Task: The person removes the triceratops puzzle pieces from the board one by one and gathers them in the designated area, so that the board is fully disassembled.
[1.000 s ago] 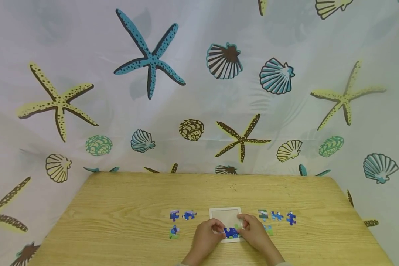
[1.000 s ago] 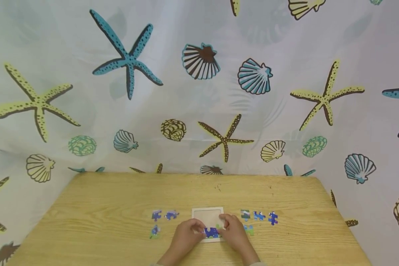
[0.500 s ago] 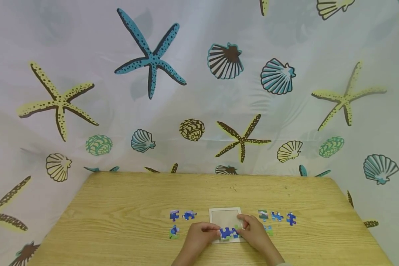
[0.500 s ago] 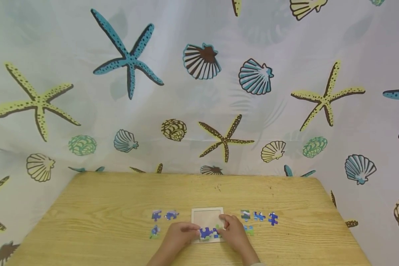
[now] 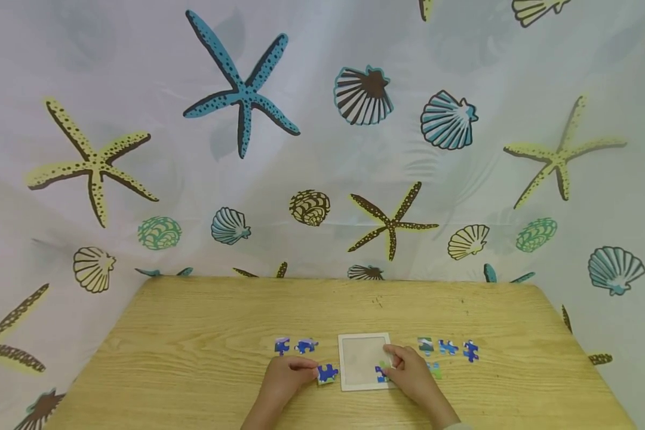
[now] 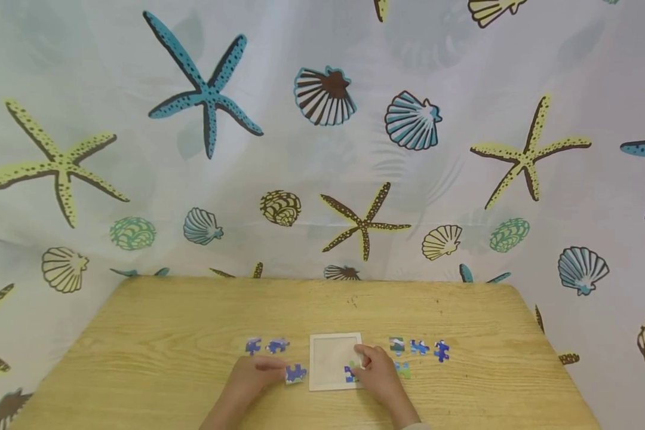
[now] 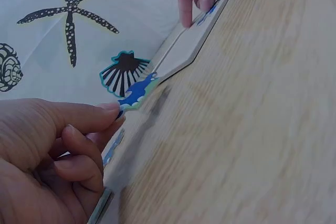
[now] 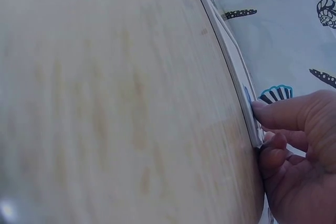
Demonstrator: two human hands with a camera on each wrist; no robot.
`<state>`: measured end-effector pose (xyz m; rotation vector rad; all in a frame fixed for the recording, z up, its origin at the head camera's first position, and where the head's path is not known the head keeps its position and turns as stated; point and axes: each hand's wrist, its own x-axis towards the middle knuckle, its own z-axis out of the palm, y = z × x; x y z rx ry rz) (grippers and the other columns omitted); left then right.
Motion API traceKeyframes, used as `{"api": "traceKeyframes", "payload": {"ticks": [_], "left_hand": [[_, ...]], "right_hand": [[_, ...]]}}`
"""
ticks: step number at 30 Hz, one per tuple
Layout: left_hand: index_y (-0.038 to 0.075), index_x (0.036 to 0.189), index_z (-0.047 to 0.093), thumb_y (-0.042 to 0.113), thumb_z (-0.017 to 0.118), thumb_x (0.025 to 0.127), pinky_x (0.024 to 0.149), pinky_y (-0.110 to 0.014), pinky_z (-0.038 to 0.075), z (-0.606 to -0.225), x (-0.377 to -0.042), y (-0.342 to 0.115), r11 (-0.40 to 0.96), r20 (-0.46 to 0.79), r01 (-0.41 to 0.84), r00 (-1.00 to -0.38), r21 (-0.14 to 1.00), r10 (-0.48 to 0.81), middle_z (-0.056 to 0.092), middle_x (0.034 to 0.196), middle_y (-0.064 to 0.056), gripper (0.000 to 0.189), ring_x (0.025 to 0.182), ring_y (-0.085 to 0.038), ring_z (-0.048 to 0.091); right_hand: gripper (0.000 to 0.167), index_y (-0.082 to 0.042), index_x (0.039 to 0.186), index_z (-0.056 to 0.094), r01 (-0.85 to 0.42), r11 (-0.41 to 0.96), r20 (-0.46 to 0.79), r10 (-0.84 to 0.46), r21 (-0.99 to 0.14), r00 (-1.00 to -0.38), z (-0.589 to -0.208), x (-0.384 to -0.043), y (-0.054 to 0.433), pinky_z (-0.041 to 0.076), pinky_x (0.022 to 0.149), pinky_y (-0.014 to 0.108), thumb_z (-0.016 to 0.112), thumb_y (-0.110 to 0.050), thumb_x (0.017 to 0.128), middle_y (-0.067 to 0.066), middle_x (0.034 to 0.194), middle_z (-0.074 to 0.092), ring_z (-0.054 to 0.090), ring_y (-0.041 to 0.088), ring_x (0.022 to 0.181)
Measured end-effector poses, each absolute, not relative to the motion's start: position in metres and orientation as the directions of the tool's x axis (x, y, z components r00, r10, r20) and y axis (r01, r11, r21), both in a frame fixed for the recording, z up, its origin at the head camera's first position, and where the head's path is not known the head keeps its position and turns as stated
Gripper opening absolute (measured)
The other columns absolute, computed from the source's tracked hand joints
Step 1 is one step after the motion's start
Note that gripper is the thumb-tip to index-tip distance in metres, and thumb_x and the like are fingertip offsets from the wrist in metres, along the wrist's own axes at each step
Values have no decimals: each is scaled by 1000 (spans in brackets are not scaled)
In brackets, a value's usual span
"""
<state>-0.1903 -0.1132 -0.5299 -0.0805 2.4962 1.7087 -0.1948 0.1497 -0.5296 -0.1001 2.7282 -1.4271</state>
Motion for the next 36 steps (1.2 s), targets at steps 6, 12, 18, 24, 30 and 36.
{"api": "traceKeyframes", "payload": {"ticks": [6,12,18,24,30,36], "left_hand": [[5,81,75,6,77,74,73,-32,51,-526,-194,-131,487,-79,-62,-997,871,14,71,85,-6,7,83,-18,64],[4,81,75,3,75,75,73,-35,51,-521,-194,-136,513,-59,-43,-998,857,14,71,83,-6,6,82,-19,64],[3,80,74,2,76,74,67,-31,50,-525,-200,-139,529,-30,-16,-999,848,19,70,79,-4,6,75,-15,62],[1,82,73,0,75,73,63,-28,49,-527,-203,-140,534,-16,-5,-1000,846,16,68,74,-3,9,69,-11,60],[-1,84,73,1,74,75,63,-27,50,-521,-202,-138,520,-31,-17,-999,854,19,68,76,-3,9,70,-12,60],[-3,92,71,4,72,79,63,-23,49,-515,-199,-128,442,-15,32,-995,896,102,67,81,-4,15,72,-12,58]], "right_hand": [[46,4,122,60,-32,575,-18,-81,-817,-997,-528,-195,151,36,57,20,73,-4,78,2,80,44,41,15,69],[46,4,122,60,-42,570,-9,-86,-820,-996,-531,-195,152,36,57,20,73,-3,79,3,79,44,41,14,69],[45,5,121,60,-71,579,16,-100,-812,-995,-534,-196,152,36,56,20,73,-3,78,2,79,44,41,13,68],[45,5,121,60,-73,576,16,-103,-814,-995,-534,-196,151,37,57,20,73,-3,79,2,79,45,42,13,68],[45,5,121,60,-77,573,21,-104,-816,-994,-533,-196,151,37,57,20,73,-3,79,2,79,44,41,13,68],[45,5,120,60,-77,570,24,-100,-818,-995,-534,-196,151,37,57,20,73,-2,78,2,79,44,41,13,68]]}}
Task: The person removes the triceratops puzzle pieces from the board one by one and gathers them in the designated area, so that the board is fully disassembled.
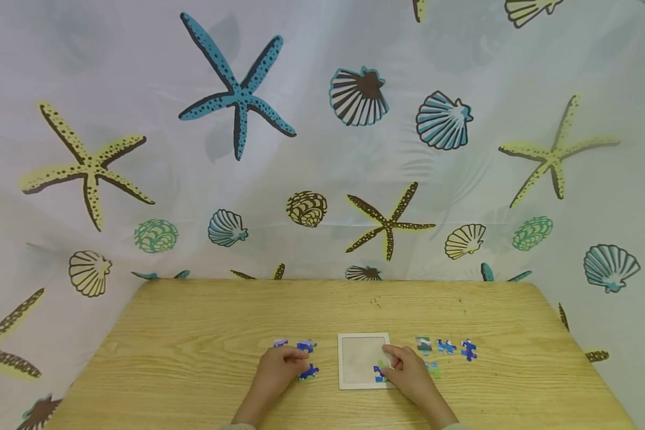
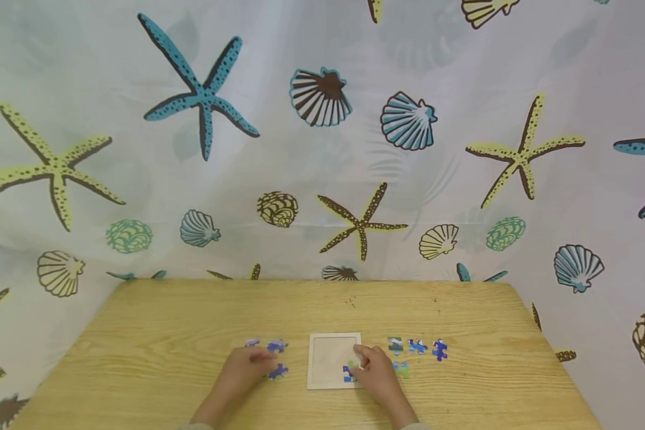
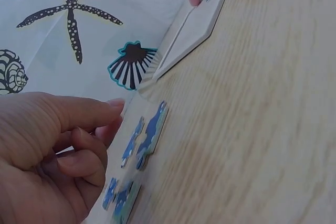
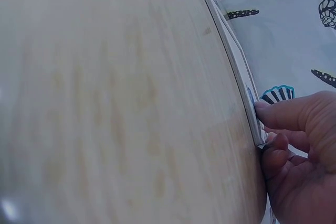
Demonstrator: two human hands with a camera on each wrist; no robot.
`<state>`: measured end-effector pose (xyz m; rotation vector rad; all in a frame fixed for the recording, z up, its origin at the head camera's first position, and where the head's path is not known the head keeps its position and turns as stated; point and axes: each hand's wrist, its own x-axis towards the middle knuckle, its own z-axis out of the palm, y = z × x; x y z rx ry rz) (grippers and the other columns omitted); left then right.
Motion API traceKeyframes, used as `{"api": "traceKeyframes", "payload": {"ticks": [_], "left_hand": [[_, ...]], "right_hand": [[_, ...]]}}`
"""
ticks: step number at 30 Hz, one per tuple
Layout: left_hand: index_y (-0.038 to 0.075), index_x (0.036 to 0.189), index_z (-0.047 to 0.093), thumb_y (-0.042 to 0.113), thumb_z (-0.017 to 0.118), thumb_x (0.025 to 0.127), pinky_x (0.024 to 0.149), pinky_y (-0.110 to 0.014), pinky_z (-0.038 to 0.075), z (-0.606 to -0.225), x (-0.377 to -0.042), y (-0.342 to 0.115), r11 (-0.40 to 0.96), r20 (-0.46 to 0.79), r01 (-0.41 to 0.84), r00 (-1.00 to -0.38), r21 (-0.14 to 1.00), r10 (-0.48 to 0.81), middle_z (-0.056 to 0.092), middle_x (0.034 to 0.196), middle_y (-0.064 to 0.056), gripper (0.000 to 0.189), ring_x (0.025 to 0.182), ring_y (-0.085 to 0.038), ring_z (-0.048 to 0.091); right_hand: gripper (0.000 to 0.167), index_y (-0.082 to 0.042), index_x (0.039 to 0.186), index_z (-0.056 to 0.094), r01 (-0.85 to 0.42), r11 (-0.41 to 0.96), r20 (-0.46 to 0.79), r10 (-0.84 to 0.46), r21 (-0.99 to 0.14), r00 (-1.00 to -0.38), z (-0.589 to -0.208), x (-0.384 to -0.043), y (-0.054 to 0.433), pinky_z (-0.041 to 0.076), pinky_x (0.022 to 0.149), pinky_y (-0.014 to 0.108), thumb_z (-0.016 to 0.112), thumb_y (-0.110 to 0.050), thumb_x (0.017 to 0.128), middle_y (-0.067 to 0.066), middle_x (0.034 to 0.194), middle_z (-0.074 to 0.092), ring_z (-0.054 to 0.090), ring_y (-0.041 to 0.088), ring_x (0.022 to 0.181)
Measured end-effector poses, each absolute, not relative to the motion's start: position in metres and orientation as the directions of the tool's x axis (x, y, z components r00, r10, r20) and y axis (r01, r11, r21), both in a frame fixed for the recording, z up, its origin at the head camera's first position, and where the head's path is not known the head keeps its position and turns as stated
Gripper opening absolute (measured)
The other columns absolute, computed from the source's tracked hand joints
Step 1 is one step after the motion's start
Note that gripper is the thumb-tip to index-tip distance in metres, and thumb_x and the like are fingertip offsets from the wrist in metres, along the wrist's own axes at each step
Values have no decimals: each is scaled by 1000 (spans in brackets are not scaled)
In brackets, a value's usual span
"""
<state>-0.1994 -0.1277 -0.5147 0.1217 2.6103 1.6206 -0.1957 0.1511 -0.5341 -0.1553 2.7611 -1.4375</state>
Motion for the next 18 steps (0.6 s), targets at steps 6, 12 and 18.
{"api": "traceKeyframes", "payload": {"ticks": [6,12,18], "left_hand": [[-3,94,70,4,72,79,62,-22,47,-514,-197,-109,351,-57,18,-977,936,204,62,78,0,17,72,-11,55],[-2,95,71,7,74,79,61,-22,47,-519,-195,-85,302,-92,-1,-954,953,287,61,77,0,18,71,-11,54],[-1,92,72,6,74,79,58,-20,45,-524,-193,-52,318,-56,49,-947,947,316,61,72,2,15,66,-10,53]], "right_hand": [[44,5,119,62,-91,578,38,-102,-811,-994,-535,-196,151,37,57,20,74,-3,77,1,78,45,41,11,67],[44,5,118,62,-104,584,53,-104,-805,-993,-534,-195,151,37,56,20,74,-4,77,1,77,45,41,11,66],[43,6,118,62,-101,583,55,-95,-806,-994,-532,-194,151,36,56,21,73,-2,77,1,77,45,41,11,66]]}}
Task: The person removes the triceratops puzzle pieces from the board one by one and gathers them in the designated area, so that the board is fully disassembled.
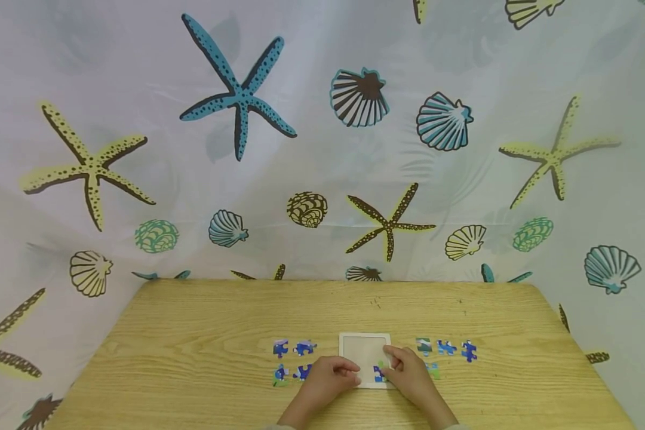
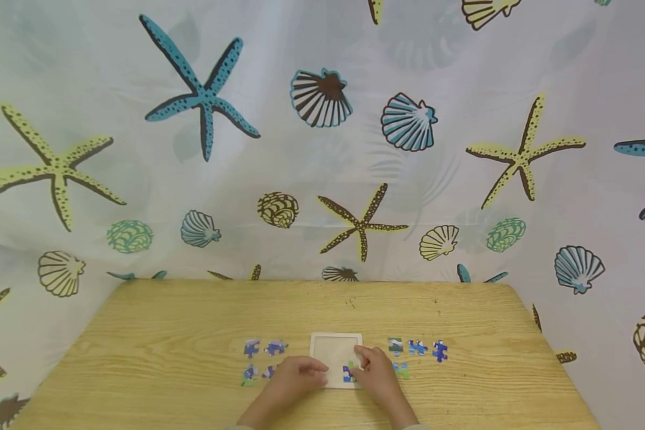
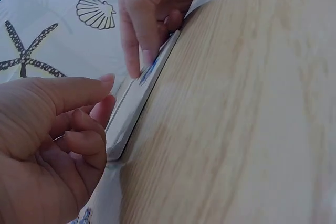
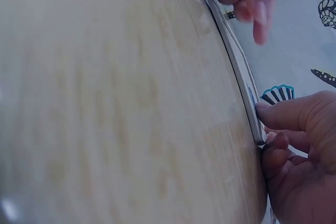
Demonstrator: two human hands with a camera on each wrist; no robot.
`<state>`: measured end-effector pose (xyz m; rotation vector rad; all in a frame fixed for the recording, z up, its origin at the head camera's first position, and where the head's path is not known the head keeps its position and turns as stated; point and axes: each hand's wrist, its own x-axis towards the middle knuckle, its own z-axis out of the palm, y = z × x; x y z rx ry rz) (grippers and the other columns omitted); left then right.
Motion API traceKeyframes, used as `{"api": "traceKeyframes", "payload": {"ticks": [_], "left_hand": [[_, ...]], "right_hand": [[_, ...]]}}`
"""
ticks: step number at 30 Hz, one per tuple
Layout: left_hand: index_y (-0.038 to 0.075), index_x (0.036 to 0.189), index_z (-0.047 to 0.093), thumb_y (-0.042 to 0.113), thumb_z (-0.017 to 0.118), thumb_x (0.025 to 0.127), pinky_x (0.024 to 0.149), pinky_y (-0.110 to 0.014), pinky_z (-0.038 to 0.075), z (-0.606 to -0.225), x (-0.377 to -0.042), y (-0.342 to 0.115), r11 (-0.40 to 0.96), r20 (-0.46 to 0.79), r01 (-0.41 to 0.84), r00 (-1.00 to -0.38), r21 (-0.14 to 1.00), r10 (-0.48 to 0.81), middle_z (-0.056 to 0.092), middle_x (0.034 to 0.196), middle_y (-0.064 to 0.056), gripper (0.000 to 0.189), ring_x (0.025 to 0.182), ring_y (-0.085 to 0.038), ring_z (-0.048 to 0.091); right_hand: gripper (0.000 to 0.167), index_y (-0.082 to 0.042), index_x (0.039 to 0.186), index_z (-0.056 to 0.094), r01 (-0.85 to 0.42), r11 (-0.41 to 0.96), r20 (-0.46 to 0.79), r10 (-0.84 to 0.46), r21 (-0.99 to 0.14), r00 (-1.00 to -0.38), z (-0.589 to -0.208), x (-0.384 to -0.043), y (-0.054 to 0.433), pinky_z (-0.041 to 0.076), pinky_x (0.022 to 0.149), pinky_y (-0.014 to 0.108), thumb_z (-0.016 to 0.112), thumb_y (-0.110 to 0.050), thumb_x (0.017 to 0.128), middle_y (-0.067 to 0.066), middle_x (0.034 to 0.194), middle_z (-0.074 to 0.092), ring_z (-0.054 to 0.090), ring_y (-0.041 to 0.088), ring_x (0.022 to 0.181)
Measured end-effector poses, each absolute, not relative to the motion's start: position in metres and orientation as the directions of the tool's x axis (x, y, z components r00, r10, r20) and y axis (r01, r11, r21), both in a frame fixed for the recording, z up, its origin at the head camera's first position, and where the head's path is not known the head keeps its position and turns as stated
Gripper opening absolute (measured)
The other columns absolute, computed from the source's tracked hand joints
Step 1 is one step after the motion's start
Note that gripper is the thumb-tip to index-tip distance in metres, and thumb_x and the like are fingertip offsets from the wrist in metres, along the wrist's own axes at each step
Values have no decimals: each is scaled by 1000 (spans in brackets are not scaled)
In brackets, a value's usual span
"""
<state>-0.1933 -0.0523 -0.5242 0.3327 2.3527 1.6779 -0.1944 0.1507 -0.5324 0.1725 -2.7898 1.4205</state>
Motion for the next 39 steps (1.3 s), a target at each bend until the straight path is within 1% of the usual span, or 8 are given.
{"api": "traceKeyframes", "payload": {"ticks": [7,13,17,22,31,35,39], "left_hand": [[-3,92,69,0,74,75,54,-19,42,-526,-195,-21,350,-1,120,-945,929,326,59,67,3,18,58,-6,50],[-4,90,68,-1,76,72,51,-18,39,-529,-197,-10,404,48,172,-953,899,299,56,61,4,20,53,-4,46],[-1,89,69,2,78,70,50,-19,38,-535,-198,-6,440,52,168,-963,882,263,53,59,7,22,52,-3,45],[4,86,70,7,81,68,50,-21,37,-536,-197,-2,479,40,135,-978,867,203,51,58,8,21,51,-4,44],[9,82,70,9,83,67,48,-22,34,-537,-197,1,504,19,95,-988,858,155,48,59,7,19,51,-6,41],[12,81,70,10,84,65,52,-23,34,-539,-196,3,529,49,110,-991,842,127,46,65,7,21,56,-6,40],[13,80,69,11,84,63,58,-24,37,-540,-193,3,553,96,139,-990,822,107,48,73,7,23,65,-6,44]], "right_hand": [[40,8,119,61,-108,576,62,-99,-810,-993,-533,-195,152,37,56,19,69,1,80,1,77,45,42,10,66],[35,7,118,62,-120,588,74,-101,-800,-992,-534,-194,152,36,55,19,63,2,84,0,78,46,41,9,65],[34,6,119,61,-106,585,60,-98,-804,-993,-532,-195,152,35,54,19,61,2,85,0,78,46,40,10,66],[34,5,119,61,-98,587,53,-94,-804,-994,-532,-195,153,36,54,20,62,1,86,0,78,47,41,10,66],[30,3,119,63,-93,582,54,-84,-807,-995,-531,-193,155,36,56,21,59,-1,89,0,79,48,41,12,68],[30,3,120,62,-87,574,45,-86,-815,-995,-532,-194,155,36,57,22,57,-2,91,1,80,48,41,13,70],[31,3,122,61,-78,571,31,-91,-817,-995,-533,-194,155,37,58,22,55,-3,92,1,81,49,42,13,71]]}}
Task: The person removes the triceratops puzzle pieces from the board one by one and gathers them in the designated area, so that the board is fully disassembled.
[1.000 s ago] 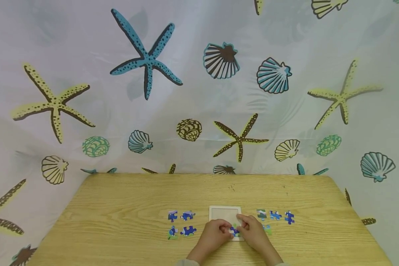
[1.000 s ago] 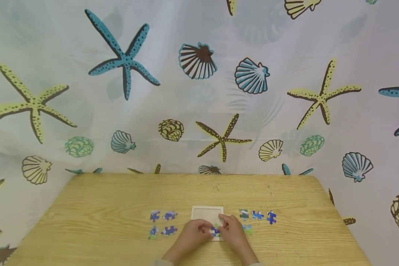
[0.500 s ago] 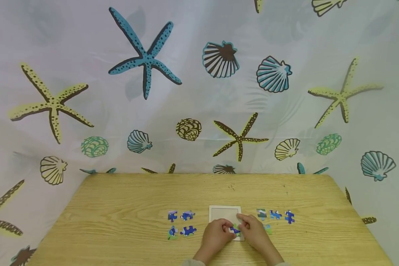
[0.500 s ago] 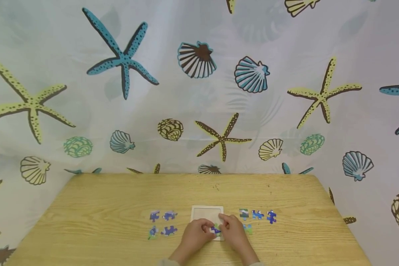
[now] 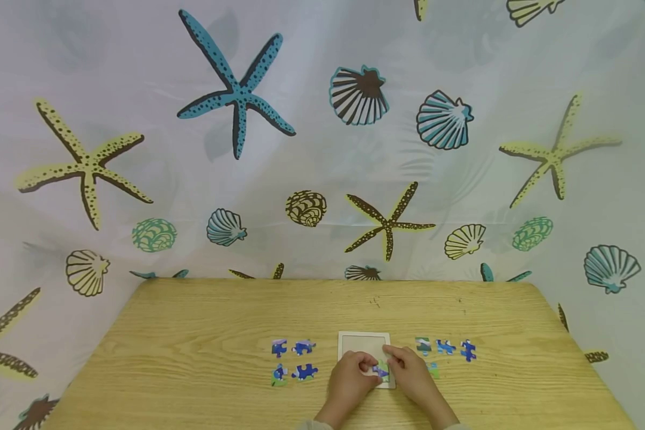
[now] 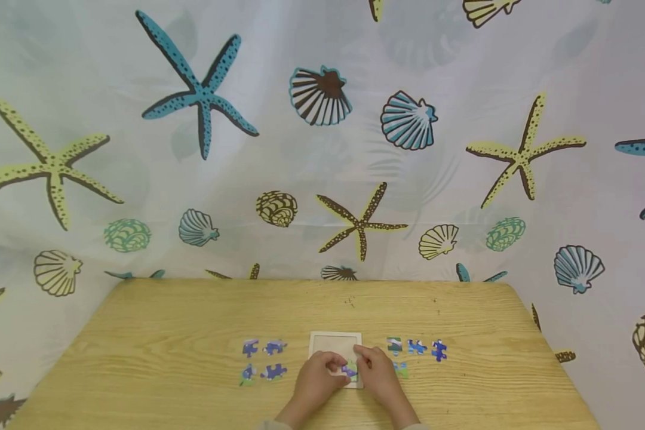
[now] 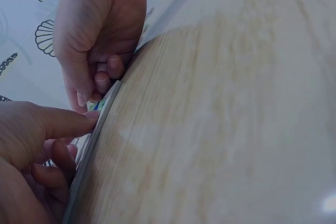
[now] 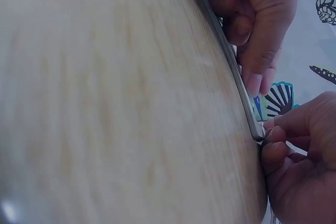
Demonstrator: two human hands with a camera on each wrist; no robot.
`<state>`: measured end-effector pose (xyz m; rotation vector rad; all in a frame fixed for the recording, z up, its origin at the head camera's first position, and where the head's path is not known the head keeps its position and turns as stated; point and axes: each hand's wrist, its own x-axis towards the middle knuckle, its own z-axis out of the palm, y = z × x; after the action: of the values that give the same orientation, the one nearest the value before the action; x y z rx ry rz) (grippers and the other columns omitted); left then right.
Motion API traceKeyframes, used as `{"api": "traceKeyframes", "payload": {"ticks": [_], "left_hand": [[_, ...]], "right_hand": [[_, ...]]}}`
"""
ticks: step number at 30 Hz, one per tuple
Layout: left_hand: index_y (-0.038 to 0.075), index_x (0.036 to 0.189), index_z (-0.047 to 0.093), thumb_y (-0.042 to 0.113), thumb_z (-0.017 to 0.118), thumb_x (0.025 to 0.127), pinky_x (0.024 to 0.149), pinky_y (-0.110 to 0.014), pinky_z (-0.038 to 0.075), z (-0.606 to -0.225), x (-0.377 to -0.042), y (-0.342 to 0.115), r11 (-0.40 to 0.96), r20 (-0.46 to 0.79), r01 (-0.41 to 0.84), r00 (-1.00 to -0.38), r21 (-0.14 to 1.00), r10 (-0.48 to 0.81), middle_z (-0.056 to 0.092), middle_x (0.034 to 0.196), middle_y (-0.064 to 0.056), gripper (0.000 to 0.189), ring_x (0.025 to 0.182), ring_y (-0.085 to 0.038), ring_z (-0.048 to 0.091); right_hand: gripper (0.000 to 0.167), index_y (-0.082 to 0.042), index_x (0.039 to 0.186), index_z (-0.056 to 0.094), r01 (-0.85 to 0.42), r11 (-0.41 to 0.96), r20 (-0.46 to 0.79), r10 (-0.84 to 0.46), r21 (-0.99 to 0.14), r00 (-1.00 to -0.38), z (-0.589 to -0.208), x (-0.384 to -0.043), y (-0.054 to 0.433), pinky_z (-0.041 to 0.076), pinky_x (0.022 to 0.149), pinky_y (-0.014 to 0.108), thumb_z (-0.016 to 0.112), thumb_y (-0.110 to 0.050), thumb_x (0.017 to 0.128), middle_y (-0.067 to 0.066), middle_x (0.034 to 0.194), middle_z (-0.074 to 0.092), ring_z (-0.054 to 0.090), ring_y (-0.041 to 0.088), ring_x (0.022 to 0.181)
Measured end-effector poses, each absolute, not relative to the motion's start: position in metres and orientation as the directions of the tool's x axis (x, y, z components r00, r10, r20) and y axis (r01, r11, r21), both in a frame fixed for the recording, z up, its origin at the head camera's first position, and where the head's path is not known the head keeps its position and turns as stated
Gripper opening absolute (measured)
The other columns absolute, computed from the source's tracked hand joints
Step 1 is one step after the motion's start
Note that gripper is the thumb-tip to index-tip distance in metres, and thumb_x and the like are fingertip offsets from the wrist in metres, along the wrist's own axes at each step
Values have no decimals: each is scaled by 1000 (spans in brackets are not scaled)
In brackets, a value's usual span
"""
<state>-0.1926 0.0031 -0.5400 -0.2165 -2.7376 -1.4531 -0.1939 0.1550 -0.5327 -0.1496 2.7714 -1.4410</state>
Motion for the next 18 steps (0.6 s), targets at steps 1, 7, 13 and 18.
{"api": "traceKeyframes", "payload": {"ticks": [1,7,13,18], "left_hand": [[13,80,69,11,84,63,60,-24,38,-540,-192,3,555,106,145,-989,819,102,50,74,7,23,67,-6,46],[13,80,69,6,82,64,65,-26,42,-541,-190,3,532,152,174,-985,829,85,58,77,8,22,72,-8,55],[9,78,69,-2,74,70,61,-22,45,-545,-194,3,405,123,133,-991,905,51,62,70,6,15,66,-5,55],[5,78,70,-5,72,73,58,-20,47,-548,-197,1,295,97,105,-994,950,41,63,69,2,12,63,-5,56]], "right_hand": [[31,3,122,61,-75,570,28,-90,-818,-996,-533,-194,155,37,58,21,55,-3,93,1,82,49,42,13,71],[30,2,122,61,-61,568,20,-78,-821,-997,-532,-194,154,38,60,23,55,-6,94,1,83,52,44,14,72],[29,1,121,62,-49,564,14,-67,-824,-998,-534,-195,153,40,62,23,55,-6,93,2,86,54,45,15,74],[28,1,119,63,-68,572,40,-61,-817,-997,-534,-194,153,42,65,25,55,-7,94,3,90,58,47,14,76]]}}
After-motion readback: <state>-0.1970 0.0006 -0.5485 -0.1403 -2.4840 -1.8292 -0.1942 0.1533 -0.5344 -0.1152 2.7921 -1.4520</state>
